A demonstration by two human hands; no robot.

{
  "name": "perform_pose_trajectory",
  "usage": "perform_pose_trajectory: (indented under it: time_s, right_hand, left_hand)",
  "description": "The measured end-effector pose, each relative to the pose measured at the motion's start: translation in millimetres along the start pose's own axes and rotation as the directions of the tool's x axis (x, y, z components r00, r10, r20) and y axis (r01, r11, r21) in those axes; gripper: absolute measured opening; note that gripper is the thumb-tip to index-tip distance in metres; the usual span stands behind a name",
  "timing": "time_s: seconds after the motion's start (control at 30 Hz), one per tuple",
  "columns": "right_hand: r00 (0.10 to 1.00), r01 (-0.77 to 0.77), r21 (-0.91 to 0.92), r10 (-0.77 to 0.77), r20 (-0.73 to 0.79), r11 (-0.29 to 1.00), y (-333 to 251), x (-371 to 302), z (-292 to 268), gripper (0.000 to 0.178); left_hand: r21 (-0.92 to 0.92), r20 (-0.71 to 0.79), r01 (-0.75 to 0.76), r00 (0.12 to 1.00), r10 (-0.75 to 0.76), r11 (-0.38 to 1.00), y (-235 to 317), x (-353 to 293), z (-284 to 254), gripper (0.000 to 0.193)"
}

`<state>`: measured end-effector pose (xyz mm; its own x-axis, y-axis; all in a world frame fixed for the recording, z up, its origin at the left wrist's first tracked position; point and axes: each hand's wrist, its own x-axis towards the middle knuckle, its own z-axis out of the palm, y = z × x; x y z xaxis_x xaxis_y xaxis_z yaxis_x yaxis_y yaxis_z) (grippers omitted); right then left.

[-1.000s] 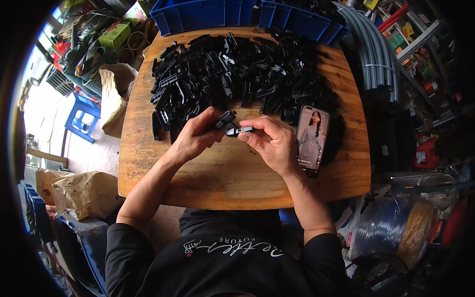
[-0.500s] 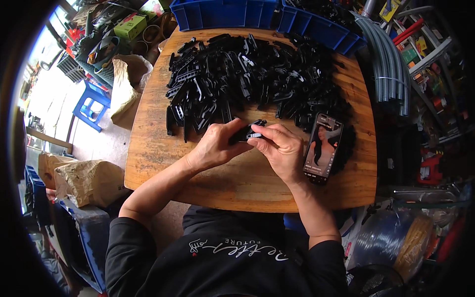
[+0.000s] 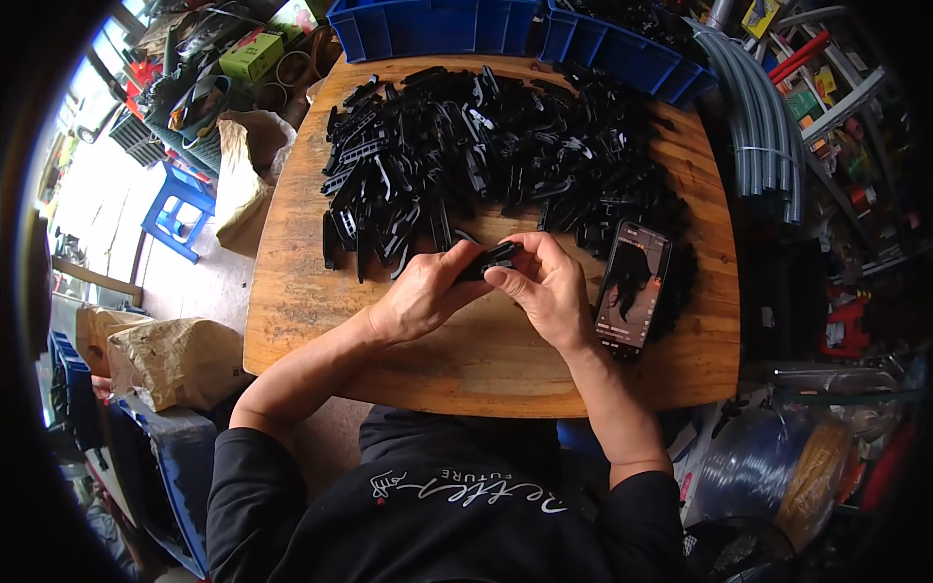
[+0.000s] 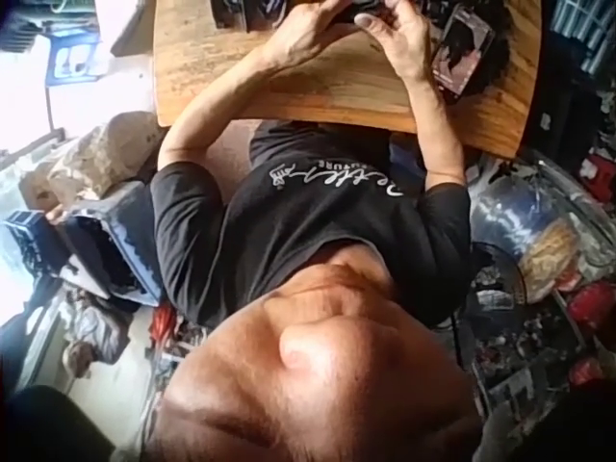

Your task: The recorder is manually assembling small black plastic components at a manufacturing workbench.

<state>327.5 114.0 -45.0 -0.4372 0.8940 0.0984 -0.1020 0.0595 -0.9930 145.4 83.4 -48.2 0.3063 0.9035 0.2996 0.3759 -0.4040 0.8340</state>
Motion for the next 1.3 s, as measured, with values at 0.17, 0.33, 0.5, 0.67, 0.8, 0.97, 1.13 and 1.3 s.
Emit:
perform_pose_trajectory:
  time_s: [0.17,0.33,0.5,0.67,0.8,0.97,1.13,1.3]
  right_hand:
    - [0.999,-0.023,-0.065,0.021,-0.026,0.998,-9,-2,0,0.030]
    - [0.999,-0.046,-0.099,0.048,0.020,0.994,-25,-4,1,0.033]
    - [0.996,0.078,-0.379,-0.059,0.062,0.922,-39,23,-15,0.043]
    - [0.974,-0.001,-0.999,-0.227,-0.009,0.035,-1,46,-26,0.033]
    - [0.963,0.058,-0.998,-0.265,0.052,0.012,-3,36,-18,0.023]
    - [0.955,0.048,-0.979,-0.295,-0.013,0.200,-4,25,-14,0.020]
    - [0.935,0.058,-0.954,-0.351,-0.051,0.294,-6,26,-20,0.016]
    - [0.869,0.218,-0.950,-0.488,0.085,0.222,-13,25,-21,0.014]
  left_hand:
    - [0.041,0.023,-0.026,0.999,0.025,0.999,7,-2,-9,0.026]
    - [-0.051,0.030,-0.098,0.995,0.100,0.994,7,-4,-14,0.026]
    - [-0.488,-0.020,0.134,0.986,-0.164,0.862,13,8,-37,0.018]
    - [-0.654,0.001,0.070,0.996,-0.092,0.753,-5,20,-46,0.030]
    - [0.409,-0.041,-0.213,0.967,0.251,0.887,-1,21,-23,0.040]
    - [0.728,0.103,-0.121,0.992,0.066,0.675,-9,23,-17,0.021]
    - [0.210,-0.313,-0.049,0.943,0.115,0.976,-2,22,-23,0.017]
    - [-0.555,-0.130,0.291,0.895,-0.426,0.780,1,16,-28,0.014]
